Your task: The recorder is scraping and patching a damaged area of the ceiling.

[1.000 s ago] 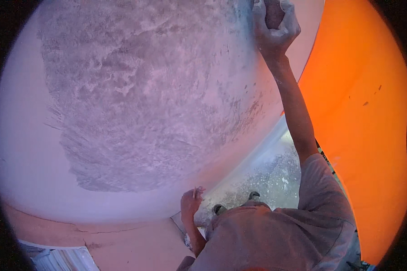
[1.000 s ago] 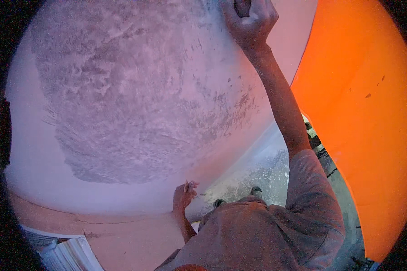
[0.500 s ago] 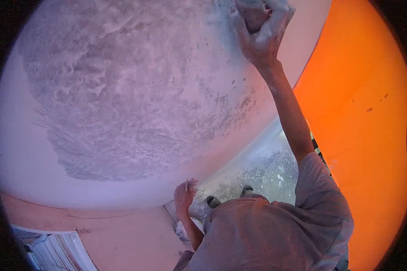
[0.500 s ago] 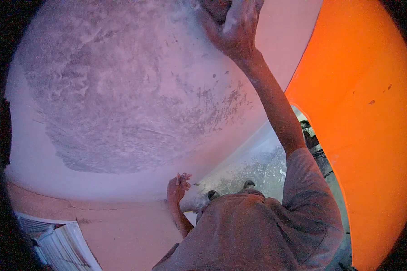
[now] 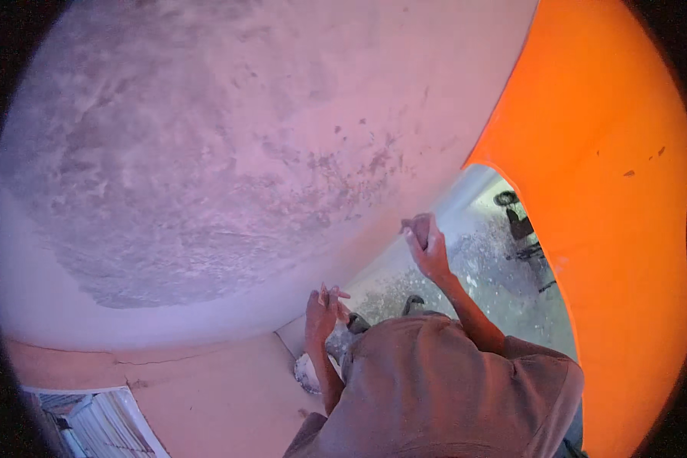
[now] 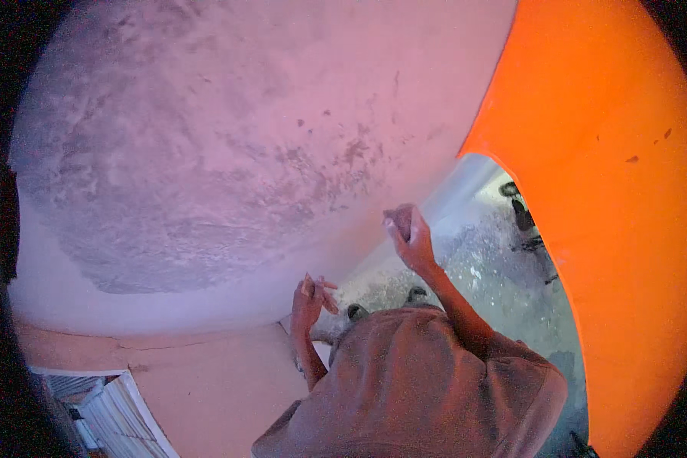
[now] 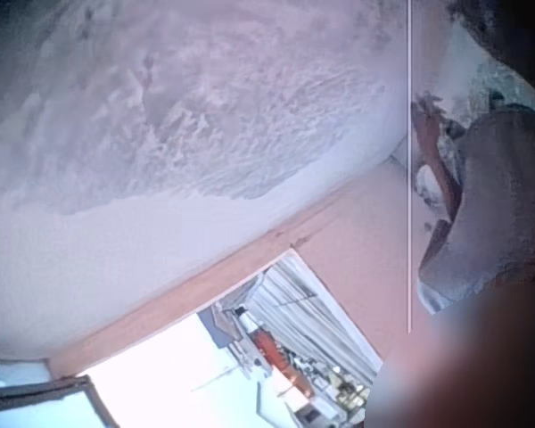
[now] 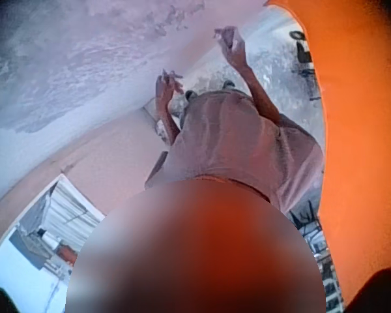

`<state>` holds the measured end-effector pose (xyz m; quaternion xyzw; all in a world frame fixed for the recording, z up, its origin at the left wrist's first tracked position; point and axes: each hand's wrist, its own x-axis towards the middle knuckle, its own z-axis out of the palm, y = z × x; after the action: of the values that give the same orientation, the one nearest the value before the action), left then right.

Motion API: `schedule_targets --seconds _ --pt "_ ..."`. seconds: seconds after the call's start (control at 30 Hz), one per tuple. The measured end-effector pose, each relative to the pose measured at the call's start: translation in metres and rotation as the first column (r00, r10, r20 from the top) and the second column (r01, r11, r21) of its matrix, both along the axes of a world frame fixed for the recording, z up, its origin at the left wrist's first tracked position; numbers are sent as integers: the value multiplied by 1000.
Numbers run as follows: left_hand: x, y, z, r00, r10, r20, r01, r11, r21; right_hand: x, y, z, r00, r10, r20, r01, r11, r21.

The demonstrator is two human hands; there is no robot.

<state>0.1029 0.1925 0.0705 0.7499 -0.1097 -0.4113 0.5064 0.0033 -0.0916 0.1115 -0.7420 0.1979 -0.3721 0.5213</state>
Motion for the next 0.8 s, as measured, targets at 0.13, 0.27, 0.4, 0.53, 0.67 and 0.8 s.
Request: schedule_targets --seconds 0.13,0.27,0.4,0.53,0.67,0.8 --pt "-10 -37 5 992 65 110 -54 994 -98 -24 21 -15 994 105 -38 -105 994 15" --pt "-15 -87 48 861 -64 505 158 977 -146 -25 12 -9 958 244 -152 -264 955 -132" --pt "-22 -102 65 1000 24 -15 -25 994 -110 -21 13 12 892 439 -105 -445 894 -44" --pt "-35 -95 58 990 47 132 -20 980 -198 -18 16 17 847 526 -79 -530 847 -39" --pt "-44 -83 43 975 154 163 -110 962 -252 -20 26 11 797 604 4 -585 771 249" --pt "-39 -74 45 981 162 108 -133 964 -230 -14 27 -6 787 616 45 -594 735 328"
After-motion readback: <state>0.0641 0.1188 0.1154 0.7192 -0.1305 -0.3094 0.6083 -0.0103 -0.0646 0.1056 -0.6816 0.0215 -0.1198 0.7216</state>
